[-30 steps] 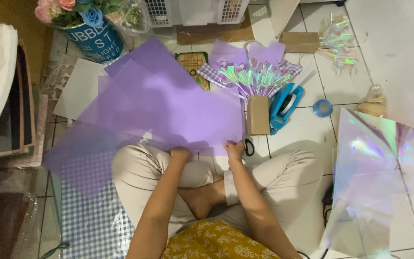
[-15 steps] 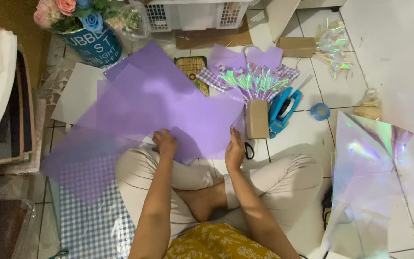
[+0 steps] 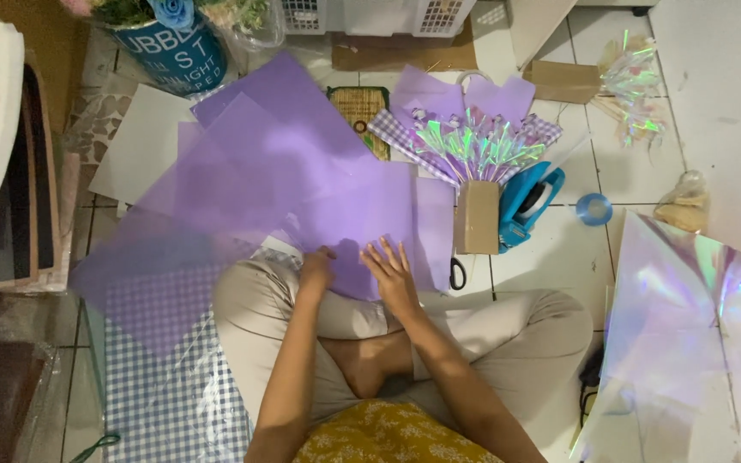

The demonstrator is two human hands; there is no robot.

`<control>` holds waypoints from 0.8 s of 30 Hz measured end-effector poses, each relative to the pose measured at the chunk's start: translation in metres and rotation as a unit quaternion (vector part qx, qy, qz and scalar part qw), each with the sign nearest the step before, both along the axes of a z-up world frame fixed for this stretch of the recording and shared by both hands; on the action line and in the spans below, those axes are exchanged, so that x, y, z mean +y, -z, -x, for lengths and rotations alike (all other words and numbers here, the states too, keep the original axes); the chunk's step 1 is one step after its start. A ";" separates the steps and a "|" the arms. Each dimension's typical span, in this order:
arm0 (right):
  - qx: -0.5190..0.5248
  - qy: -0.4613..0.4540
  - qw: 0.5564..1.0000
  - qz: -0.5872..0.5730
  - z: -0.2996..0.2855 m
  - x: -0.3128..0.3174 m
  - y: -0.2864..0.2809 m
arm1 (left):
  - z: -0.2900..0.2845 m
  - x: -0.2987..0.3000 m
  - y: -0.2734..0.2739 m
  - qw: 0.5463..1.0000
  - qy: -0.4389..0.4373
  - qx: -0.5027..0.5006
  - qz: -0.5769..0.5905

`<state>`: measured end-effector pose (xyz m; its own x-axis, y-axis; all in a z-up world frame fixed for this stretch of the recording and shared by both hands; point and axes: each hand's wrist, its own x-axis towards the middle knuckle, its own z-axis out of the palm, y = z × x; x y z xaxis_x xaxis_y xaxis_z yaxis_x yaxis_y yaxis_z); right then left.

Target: The person sits on the floor and uses scissors to cut a large sheet of purple paper into smaller rectangular pieces. They repeatedly fold the paper and trim it, accumulating a stack of cut pieces on the floor.

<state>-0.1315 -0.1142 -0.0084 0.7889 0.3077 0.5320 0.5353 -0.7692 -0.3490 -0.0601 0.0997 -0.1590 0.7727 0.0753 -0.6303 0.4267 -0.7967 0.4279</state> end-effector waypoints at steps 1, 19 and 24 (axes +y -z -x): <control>0.004 -0.001 1.000 0.000 0.000 -0.004 0.007 | 0.014 -0.001 -0.027 1.000 -0.001 0.004 0.000; 0.156 -0.028 0.987 0.042 0.002 0.013 -0.001 | -0.019 -0.030 -0.077 0.957 -0.060 -0.128 0.254; 0.155 0.081 0.984 0.027 -0.017 -0.001 0.009 | -0.015 -0.016 -0.068 0.964 -0.150 -0.138 0.169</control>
